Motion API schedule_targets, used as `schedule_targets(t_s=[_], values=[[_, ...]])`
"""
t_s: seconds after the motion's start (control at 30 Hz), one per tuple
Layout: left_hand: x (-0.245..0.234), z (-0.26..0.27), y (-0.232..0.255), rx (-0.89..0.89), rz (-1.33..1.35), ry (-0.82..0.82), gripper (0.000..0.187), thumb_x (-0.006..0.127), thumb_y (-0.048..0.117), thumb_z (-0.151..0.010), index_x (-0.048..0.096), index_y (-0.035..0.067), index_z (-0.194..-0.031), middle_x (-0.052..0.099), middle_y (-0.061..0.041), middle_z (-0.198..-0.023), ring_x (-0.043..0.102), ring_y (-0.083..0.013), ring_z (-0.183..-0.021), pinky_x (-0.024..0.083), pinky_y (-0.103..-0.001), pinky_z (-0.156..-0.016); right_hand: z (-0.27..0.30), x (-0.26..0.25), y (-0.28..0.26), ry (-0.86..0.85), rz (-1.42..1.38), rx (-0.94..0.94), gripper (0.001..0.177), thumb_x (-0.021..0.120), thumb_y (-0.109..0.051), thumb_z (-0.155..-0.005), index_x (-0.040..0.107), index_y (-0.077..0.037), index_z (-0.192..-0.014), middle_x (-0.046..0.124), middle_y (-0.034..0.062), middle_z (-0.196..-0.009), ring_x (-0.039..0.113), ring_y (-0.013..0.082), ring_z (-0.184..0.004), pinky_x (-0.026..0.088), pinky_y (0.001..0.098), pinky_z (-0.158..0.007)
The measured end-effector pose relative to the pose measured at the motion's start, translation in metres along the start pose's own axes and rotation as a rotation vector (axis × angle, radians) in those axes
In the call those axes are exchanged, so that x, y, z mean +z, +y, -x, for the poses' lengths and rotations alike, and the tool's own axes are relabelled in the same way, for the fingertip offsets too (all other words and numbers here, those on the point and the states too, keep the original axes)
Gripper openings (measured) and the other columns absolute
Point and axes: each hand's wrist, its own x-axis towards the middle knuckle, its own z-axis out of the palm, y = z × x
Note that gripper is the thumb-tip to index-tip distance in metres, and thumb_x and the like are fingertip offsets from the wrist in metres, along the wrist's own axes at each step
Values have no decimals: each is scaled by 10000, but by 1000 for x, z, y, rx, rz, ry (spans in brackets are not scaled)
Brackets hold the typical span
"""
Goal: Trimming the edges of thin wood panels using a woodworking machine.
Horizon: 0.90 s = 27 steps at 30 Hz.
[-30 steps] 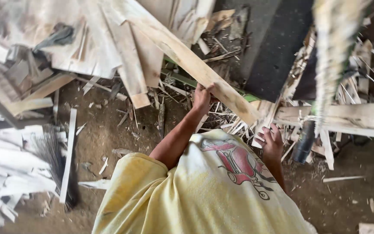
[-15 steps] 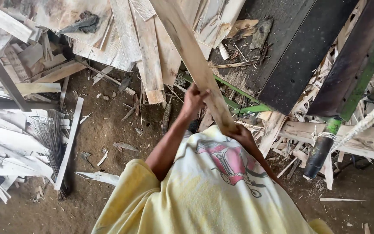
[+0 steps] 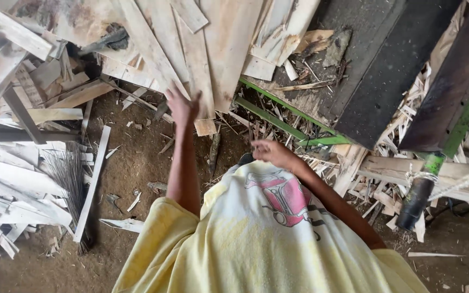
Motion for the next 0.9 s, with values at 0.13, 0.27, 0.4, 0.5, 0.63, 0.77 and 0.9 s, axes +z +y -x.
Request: schedule_targets(t_s=[0.13, 0.27, 0.4, 0.5, 0.63, 0.77, 0.9], values=[[17, 14, -20, -124, 52, 3, 1053, 813, 392, -906, 94, 132, -1630, 85, -261, -1680, 275, -476, -1483, 355, -626, -1168, -27, 4, 63, 5, 8, 109, 608, 766, -232, -902, 572, -58, -1451, 724, 137, -1095, 684, 190, -957, 579, 288, -798], [95, -49, -135, 142, 422, 294, 1009, 869, 188, -861, 201, 4, -1594, 287, -314, -1620, 381, -445, -1426, 341, -629, -1140, -51, 10, 36, 121, 4, 43, 582, 777, -222, -903, 576, -48, -1421, 727, 103, -1104, 691, 158, -974, 597, 275, -805], [22, -27, -91, -146, 547, -14, 475, 690, 146, -927, 678, 18, -1384, 786, -213, -1318, 782, -260, -1029, 681, -470, -938, -76, 18, 14, 176, 105, 20, 609, 778, -256, -919, 545, -73, -1450, 702, 65, -1153, 697, 136, -977, 603, 254, -815], [-5, 1, -58, -136, 507, 23, 423, 714, 76, -954, 643, 35, -1369, 769, -168, -1176, 751, -188, -868, 638, -394, -823, -91, 19, -1, 128, 5, -9, 678, 783, -252, -902, 518, -54, -1493, 715, 132, -1110, 646, 170, -872, 560, 285, -712], [18, 25, -50, -13, 712, -2, 597, 633, -85, -850, 531, 37, -1426, 721, -142, -1212, 765, -168, -866, 663, -281, -671, -131, 8, -1, 264, 123, -72, 709, 774, -274, -888, 476, -64, -1496, 733, 118, -1124, 688, 176, -893, 584, 296, -714], [14, 30, -48, 15, 517, -116, 670, 607, -85, -889, 414, 54, -1515, 735, -169, -1171, 763, -186, -788, 608, -255, -530, -144, 33, -20, 448, 392, -193, 643, 792, -305, -945, 522, -45, -1468, 738, 134, -1173, 727, 182, -977, 608, 317, -833], [33, 0, -90, 152, 455, -138, 682, 621, -38, -869, 437, 38, -1521, 745, -173, -1149, 772, -195, -842, 664, -292, -600, -156, 55, -72, 555, 603, -166, 698, 817, -293, -883, 506, -43, -1456, 698, 172, -1244, 721, 234, -931, 598, 395, -821]])
